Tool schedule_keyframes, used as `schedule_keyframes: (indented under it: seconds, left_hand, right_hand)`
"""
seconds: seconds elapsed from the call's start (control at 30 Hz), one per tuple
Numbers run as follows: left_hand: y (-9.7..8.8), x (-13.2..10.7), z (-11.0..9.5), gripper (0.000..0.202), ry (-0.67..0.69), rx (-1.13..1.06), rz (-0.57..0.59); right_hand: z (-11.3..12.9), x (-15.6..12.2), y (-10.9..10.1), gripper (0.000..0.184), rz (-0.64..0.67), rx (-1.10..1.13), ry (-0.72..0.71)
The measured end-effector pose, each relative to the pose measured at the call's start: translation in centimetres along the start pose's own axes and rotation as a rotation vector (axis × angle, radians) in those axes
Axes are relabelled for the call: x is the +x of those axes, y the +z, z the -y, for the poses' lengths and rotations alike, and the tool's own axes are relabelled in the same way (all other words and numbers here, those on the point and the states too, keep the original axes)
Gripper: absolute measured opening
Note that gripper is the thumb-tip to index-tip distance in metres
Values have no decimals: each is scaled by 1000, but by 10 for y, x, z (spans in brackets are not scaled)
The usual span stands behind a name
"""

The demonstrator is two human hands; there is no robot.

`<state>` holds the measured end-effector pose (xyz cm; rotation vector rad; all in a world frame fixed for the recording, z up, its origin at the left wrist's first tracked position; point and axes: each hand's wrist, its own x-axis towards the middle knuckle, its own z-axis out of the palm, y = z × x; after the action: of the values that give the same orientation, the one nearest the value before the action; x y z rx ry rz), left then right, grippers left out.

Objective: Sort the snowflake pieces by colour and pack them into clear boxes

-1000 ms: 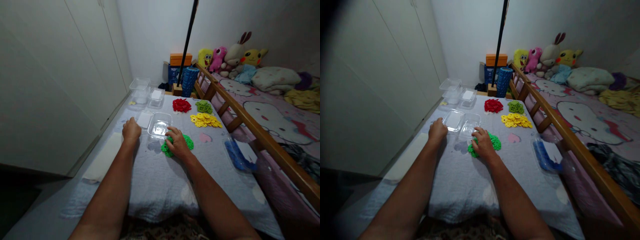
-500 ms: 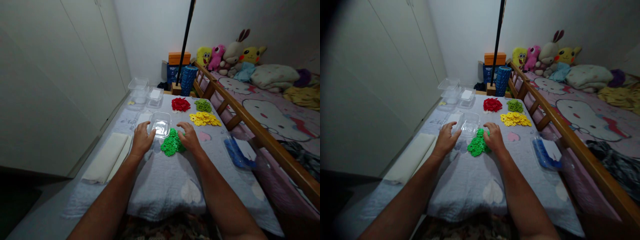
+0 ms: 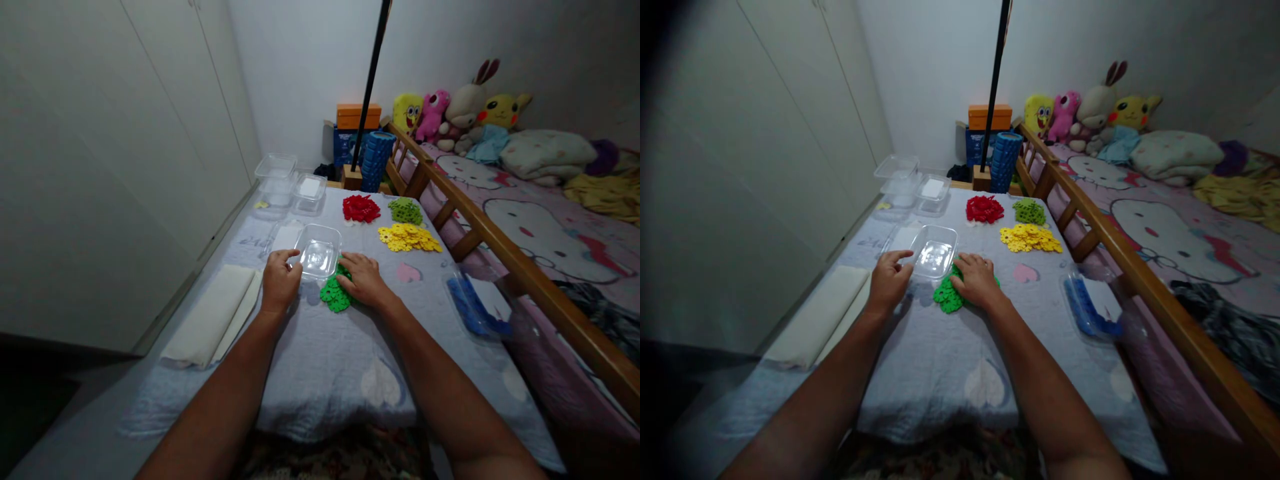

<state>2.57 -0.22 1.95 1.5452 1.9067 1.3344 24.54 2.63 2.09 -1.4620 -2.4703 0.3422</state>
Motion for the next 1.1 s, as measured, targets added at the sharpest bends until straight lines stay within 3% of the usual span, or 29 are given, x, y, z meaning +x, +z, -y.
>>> schedule_keyframes:
  seconds: [0.6, 0.9, 1.1]
  left_hand:
    - [1, -6, 8, 33, -86, -70, 21]
    - [5, -10, 4, 55, -187, -199, 32]
    - [6, -9, 7, 45, -133, -121, -8]
  right_hand:
    - [-34, -21, -7, 24, -187, 267, -7]
    - [-33, -21, -8, 11, -235, 354, -4]
    - [-19, -20, -15, 8, -461, 398, 34]
